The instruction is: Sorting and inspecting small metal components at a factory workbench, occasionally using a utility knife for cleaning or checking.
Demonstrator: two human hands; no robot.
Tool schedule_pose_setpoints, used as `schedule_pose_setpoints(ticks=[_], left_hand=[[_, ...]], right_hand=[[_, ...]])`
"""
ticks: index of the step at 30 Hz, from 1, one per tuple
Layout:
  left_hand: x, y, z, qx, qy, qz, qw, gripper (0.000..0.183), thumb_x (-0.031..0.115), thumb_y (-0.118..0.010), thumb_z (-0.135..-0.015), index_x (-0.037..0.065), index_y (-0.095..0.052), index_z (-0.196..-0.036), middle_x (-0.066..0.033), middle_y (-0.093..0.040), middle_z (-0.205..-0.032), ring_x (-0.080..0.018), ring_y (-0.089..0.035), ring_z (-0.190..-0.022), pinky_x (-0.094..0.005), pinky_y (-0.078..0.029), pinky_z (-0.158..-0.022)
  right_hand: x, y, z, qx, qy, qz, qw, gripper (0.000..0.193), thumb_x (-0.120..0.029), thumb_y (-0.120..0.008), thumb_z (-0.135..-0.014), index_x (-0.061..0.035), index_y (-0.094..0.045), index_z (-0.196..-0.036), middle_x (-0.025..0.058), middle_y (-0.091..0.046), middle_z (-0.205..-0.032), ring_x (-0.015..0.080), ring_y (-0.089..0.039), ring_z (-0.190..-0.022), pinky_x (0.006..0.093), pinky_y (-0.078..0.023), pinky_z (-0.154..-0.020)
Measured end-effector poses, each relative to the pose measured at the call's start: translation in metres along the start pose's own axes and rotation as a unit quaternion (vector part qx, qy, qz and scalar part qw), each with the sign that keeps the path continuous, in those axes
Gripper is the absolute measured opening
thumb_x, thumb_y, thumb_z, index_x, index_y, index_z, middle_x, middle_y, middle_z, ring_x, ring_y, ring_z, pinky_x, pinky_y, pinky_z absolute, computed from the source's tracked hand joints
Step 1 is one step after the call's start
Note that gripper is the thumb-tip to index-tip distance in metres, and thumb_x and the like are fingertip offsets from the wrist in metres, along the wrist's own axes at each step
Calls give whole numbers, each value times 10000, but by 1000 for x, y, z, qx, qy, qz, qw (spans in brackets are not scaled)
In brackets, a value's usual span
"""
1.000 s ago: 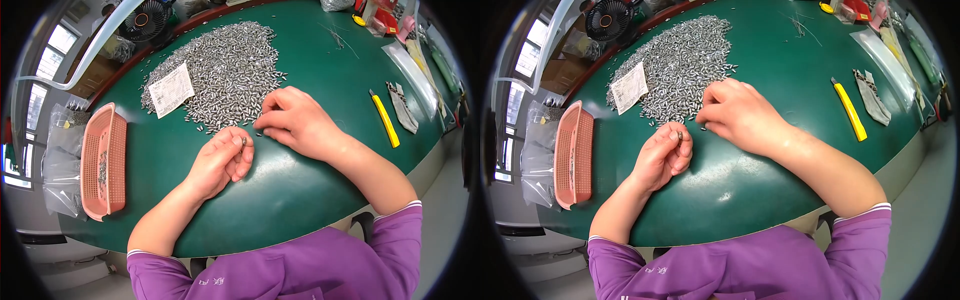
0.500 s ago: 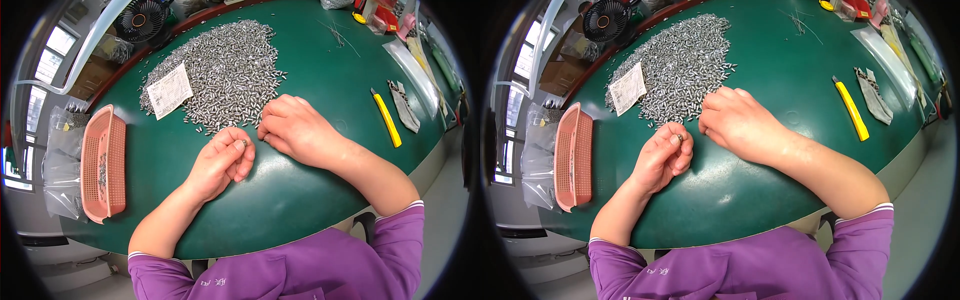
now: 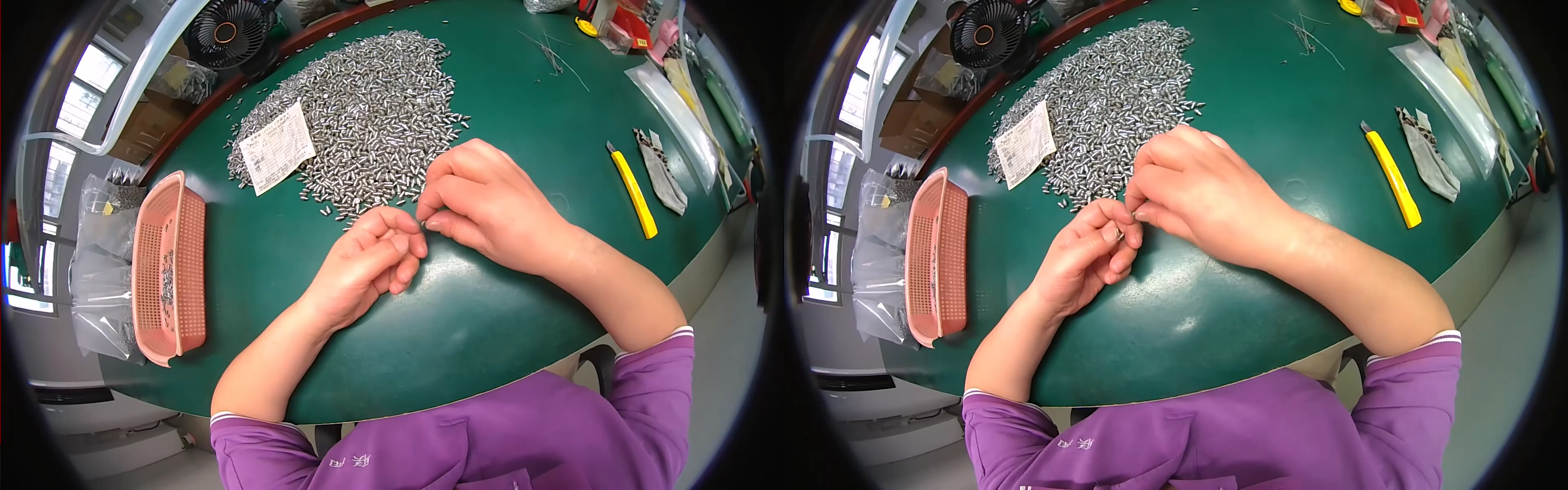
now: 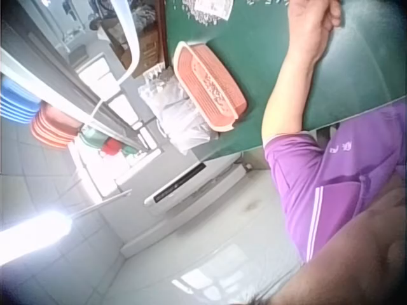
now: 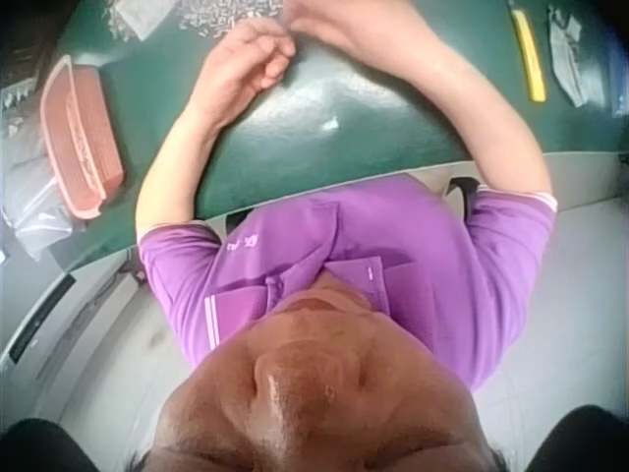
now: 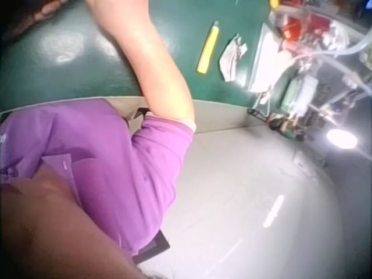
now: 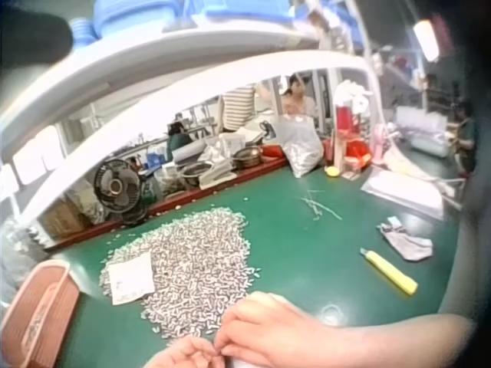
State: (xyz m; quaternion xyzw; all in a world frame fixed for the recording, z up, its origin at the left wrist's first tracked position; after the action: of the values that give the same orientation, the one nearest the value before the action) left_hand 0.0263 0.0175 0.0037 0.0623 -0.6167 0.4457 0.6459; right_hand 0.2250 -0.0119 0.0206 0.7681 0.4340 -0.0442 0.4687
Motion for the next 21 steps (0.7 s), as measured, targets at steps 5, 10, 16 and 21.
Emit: schedule_pose_setpoints(ticks=[5,10,16,21], left_hand=[[0,1,0,-32,16,-43,998,129,142,-504,-964,63,-494,-1065,-56,-563,-879,-75,-460,-615,-197,-374,-533],[-2,0,0,-7,-6,-33,999,123,168,-505,-969,58,-512,-1024,-55,-535,-804,-72,-408,-550,-198,-332,-466],[0,0,0,2,2,-4,1000,134,171,-456,-982,51,-508,-1010,-89,-557,-816,-84,-419,-549,-207,-333,-461],[0,1,0,-1,0,0,1000,175,191,-421,-990,38,-504,-1016,-97,-558,-818,-96,-421,-551,-214,-336,-463]], right_hand=[[-7,-5,0,5,30,-19,999,119,-118,-691,-745,-111,-634,-849,29,-564,-936,256,-540,-934,395,-447,-822],[-3,-2,-1,38,24,-4,999,118,-102,-705,-730,-113,-648,-832,20,-573,-900,252,-549,-885,386,-458,-778],[8,4,-1,49,-47,35,997,120,-102,-698,-739,-109,-644,-847,26,-572,-890,257,-541,-872,386,-455,-766],[9,3,1,24,-84,63,994,98,-100,-686,-743,-103,-630,-823,29,-550,-876,255,-534,-899,385,-443,-795]])
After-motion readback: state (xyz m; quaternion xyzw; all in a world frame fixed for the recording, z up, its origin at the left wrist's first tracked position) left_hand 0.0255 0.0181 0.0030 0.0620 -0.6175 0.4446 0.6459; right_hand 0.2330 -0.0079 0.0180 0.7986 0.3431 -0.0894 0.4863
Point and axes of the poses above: each hand's wrist, its own z-axis away from the middle knuckle, its own y-axis out of the back of the hand, x = y × z, the point moved 1 cm from there along -z, towards the middle knuckle
